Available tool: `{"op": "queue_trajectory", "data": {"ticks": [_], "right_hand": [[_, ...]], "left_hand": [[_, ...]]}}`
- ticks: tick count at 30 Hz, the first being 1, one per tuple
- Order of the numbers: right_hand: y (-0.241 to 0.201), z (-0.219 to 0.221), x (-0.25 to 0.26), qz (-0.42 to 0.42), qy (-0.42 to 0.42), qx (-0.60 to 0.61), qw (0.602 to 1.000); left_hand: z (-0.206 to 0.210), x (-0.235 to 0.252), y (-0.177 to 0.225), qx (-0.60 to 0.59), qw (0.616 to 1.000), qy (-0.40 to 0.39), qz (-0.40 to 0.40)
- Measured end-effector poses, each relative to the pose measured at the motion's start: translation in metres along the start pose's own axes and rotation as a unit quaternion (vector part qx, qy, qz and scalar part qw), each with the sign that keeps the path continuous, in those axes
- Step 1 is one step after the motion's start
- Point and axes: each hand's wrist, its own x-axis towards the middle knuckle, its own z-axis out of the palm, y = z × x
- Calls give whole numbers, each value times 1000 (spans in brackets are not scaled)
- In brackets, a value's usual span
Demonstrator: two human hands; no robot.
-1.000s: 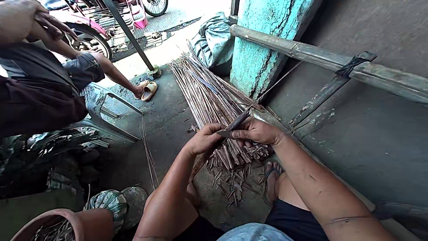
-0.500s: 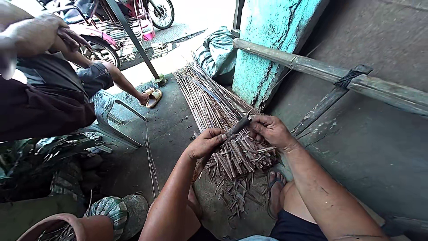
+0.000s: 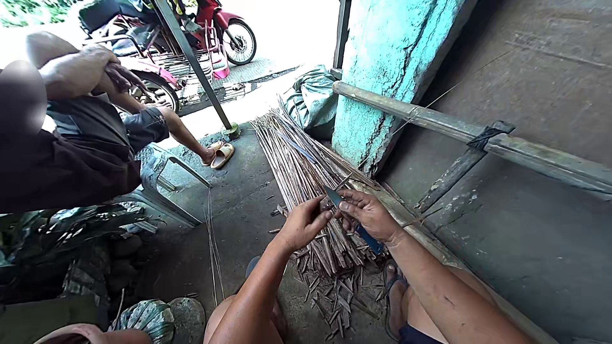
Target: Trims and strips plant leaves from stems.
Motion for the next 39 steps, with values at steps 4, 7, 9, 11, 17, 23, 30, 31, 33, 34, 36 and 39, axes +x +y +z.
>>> {"op": "queue_trajectory", "data": {"ticks": [4, 7, 9, 11, 17, 23, 30, 31, 33, 34, 36, 39], "right_hand": [[1, 2, 3, 5, 29, 20, 999], [0, -1, 4, 30, 17, 22, 999], [1, -3, 5, 63, -5, 20, 998], [3, -5, 7, 85, -23, 35, 996], [-3, -16, 6, 53, -78, 33, 995], [-4, -20, -1, -67, -53, -93, 992], [-13, -38, 5, -125, 75, -7, 989], [-15, -38, 5, -107, 70, -12, 992], [-14, -30, 3, -52, 29, -41, 997], [-11, -24, 1, -26, 10, -43, 999], [-7, -16, -2, 8, -3, -21, 1000], [-11, -24, 3, -13, 26, 44, 999]], "left_hand": [[11, -1, 1, 97, 992, 76, 39], [10, 0, -1, 100, 987, 108, 62], [8, -1, -2, 90, 989, 108, 53], [7, 1, -3, 67, 991, 104, 48], [-14, 5, -4, -179, 983, -26, 13], [-25, 7, -10, -292, 947, -133, -5], [-18, 8, -10, -259, 959, -116, 2], [-16, 8, -11, -260, 959, -111, -1], [-14, 10, -10, -262, 960, -101, -9], [-13, 11, -10, -264, 960, -98, -14], [-13, 11, -8, -252, 962, -101, -23], [-14, 11, 2, -218, 970, -99, -28]]}}
